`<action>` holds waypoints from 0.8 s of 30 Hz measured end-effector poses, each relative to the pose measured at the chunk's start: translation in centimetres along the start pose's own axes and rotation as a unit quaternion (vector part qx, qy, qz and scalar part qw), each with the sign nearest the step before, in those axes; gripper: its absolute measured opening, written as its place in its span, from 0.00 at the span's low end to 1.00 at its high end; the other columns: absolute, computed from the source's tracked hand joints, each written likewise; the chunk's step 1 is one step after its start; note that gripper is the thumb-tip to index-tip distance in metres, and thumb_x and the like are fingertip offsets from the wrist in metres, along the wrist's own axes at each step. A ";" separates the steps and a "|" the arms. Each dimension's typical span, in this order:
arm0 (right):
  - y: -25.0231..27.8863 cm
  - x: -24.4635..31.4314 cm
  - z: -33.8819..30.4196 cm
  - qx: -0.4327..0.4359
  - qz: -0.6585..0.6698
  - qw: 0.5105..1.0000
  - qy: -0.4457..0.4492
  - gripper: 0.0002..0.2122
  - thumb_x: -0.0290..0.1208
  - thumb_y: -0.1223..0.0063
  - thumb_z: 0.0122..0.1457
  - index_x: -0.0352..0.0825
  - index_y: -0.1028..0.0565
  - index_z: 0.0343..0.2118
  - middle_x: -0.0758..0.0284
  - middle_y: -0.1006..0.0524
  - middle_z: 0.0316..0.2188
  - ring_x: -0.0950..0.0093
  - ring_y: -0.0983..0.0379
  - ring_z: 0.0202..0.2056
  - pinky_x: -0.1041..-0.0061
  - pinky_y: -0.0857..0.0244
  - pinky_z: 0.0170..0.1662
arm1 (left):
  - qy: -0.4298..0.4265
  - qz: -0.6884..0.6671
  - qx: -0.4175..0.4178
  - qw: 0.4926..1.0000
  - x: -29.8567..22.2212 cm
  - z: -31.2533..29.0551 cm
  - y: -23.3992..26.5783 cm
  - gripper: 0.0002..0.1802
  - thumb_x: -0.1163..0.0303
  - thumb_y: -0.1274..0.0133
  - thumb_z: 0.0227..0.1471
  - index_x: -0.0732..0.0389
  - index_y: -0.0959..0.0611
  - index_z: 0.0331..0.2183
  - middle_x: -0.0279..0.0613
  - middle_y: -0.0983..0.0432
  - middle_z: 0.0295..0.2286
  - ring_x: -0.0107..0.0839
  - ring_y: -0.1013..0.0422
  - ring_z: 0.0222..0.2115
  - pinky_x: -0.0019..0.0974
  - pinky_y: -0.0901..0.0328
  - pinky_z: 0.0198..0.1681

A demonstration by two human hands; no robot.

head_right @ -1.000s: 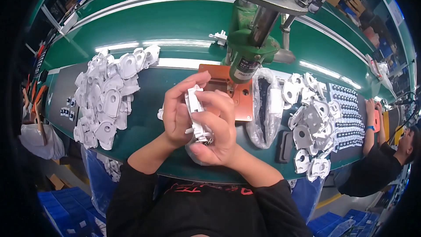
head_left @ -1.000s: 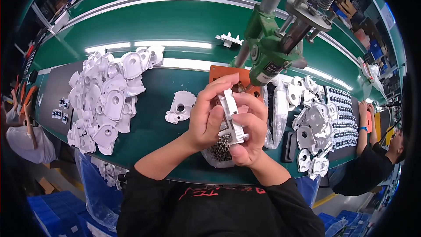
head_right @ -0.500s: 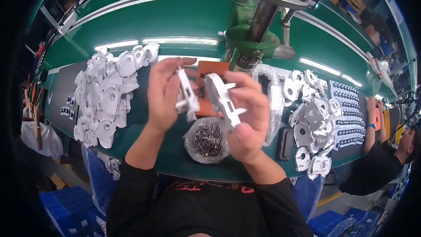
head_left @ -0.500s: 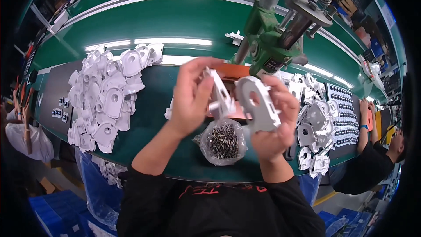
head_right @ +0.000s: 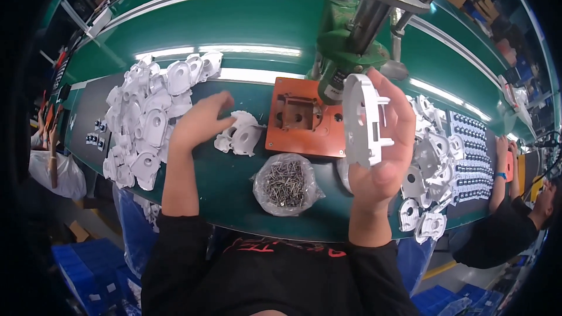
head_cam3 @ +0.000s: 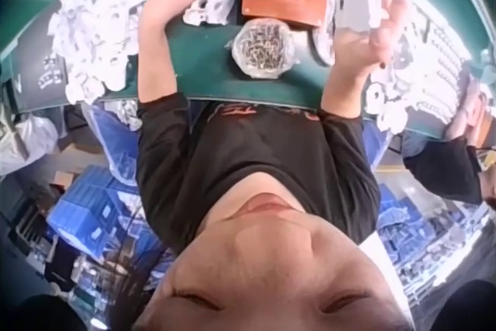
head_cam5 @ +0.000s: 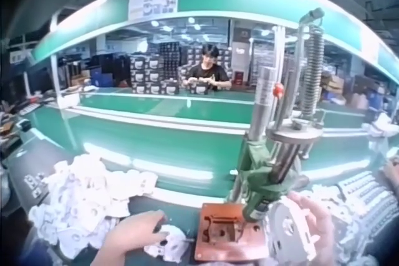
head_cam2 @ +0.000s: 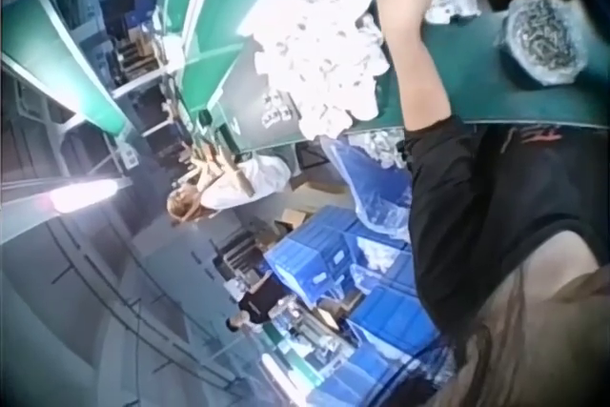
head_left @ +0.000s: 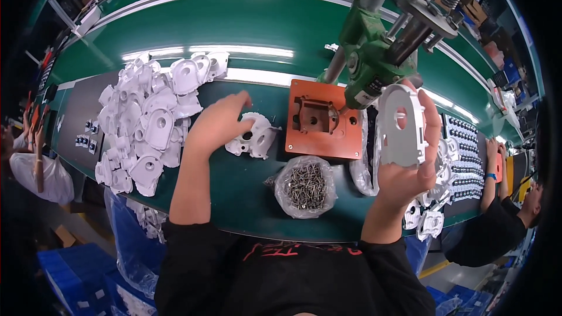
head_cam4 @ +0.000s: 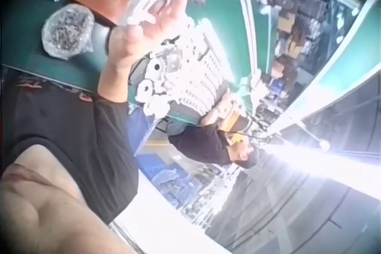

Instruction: Assembling plastic components using a manual press machine and small fasteners on a factory line.

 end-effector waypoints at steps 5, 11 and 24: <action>-0.8 0.5 -0.5 0.058 0.048 0.995 -0.069 0.52 0.60 0.37 0.38 0.25 0.48 0.58 0.48 0.39 0.54 0.60 0.39 0.54 0.63 0.45 0.57 | -0.092 0.115 0.018 0.989 3.1 -2.4 -4.6 0.23 0.73 0.46 0.37 0.55 0.25 0.42 0.48 0.32 0.37 0.47 0.32 0.39 0.43 0.36 0.44; -1.3 0.2 -0.9 0.195 0.081 0.973 -0.094 0.55 0.53 0.30 0.31 0.26 0.50 0.59 0.49 0.36 0.52 0.63 0.37 0.53 0.68 0.42 0.55 | -0.081 0.108 0.018 0.991 1.8 -1.8 -1.8 0.19 0.71 0.48 0.39 0.56 0.24 0.39 0.48 0.32 0.33 0.48 0.32 0.37 0.42 0.36 0.39; -1.2 0.0 -1.4 0.253 0.079 0.957 -0.116 0.47 0.41 0.30 0.34 0.28 0.45 0.57 0.53 0.37 0.54 0.66 0.37 0.53 0.69 0.43 0.54 | -0.109 0.085 0.155 0.978 1.2 -1.6 -5.4 0.30 0.58 0.41 0.34 0.53 0.27 0.43 0.52 0.26 0.34 0.51 0.28 0.34 0.45 0.33 0.38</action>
Point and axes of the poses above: each hand's wrist, its own z-axis towards the middle knuckle, its own y-axis out of the back of the hand, x = y × z, the point moved 4 cm from there along z, towards the middle knuckle
